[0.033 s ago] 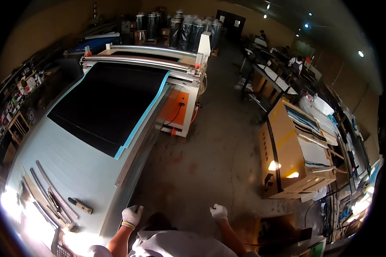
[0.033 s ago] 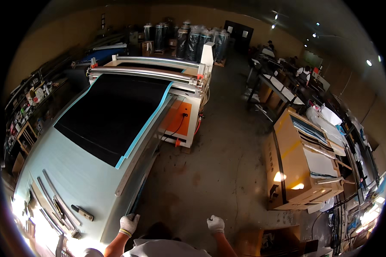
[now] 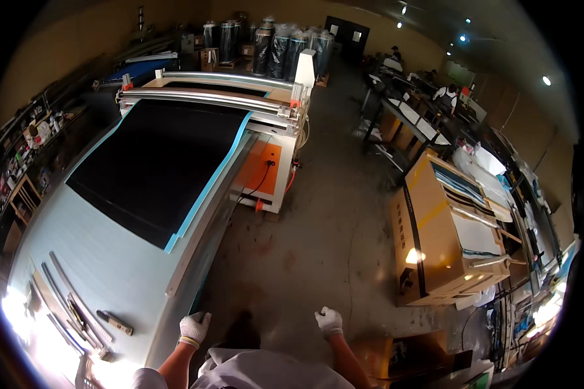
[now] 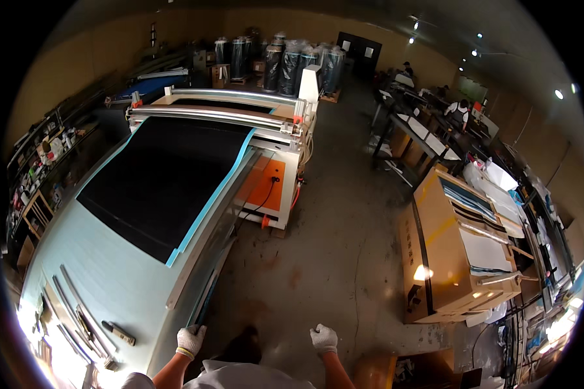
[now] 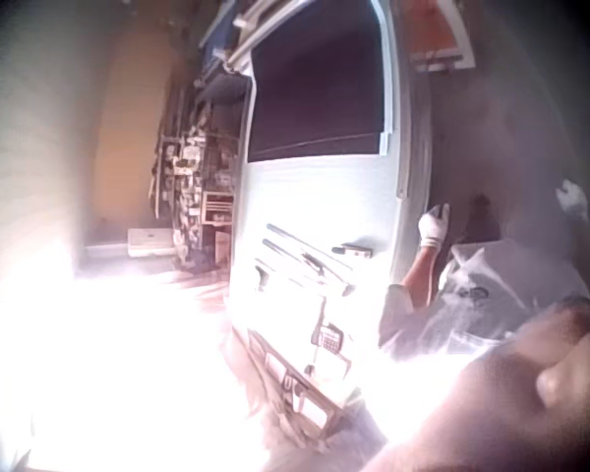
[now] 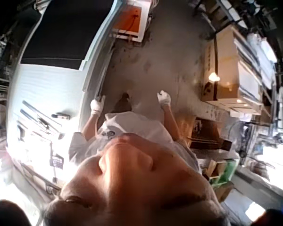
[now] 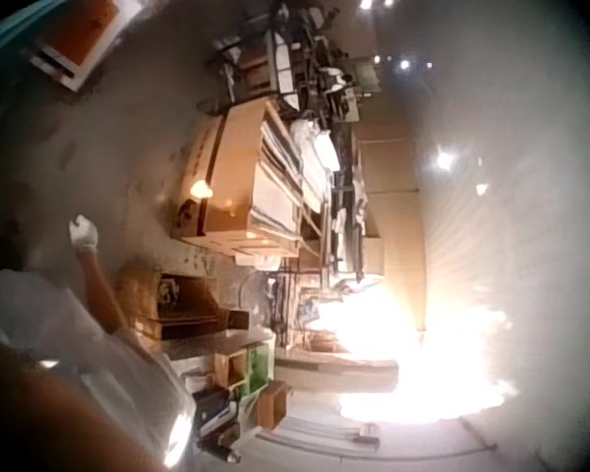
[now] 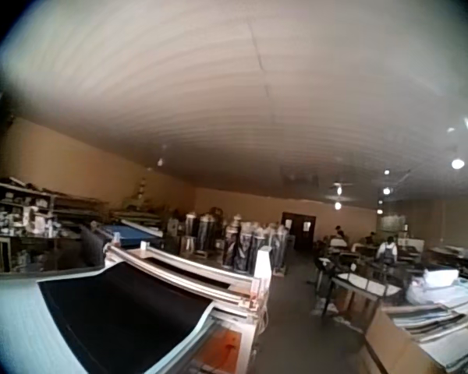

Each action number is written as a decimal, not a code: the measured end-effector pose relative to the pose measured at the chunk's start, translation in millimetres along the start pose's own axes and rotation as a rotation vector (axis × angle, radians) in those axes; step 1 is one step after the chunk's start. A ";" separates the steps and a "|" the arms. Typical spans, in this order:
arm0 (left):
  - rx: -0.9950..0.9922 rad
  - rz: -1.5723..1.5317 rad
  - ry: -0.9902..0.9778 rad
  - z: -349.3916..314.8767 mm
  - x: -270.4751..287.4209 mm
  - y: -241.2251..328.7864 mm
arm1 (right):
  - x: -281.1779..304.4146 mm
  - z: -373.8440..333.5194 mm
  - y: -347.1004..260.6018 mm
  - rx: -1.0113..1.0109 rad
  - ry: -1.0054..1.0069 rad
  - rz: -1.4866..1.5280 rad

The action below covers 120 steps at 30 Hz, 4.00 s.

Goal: The person squats to inspect a stack of black panels on the floor, then walks to a desk to write on a notepad. They pick up a ruler and walk to a large cutting machine, where they operate the touchscreen and measure a large sheet of material on the table using the ruler.

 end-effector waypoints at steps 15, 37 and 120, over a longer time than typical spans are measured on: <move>-0.494 0.089 -0.156 424.9 -207.6 315.4 | -32.9 304.5 242.9 -0.710 -0.577 -0.027; 0.894 -0.072 -0.238 560.4 -478.7 180.7 | 79.5 1075.5 233.5 -0.481 -0.371 0.515; 1.369 -1.266 1.064 474.0 -786.9 498.2 | 372.6 1318.7 -417.0 1.214 0.429 0.631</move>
Point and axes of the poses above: each hand's wrist, its own z-axis towards the middle knuckle, its own x-axis out of the back of the hand, y = z × x, the point moved 7 cm from there along z, towards the middle knuckle, and after that the axes turned 6 degrees about -z, right-handed, at the moved point
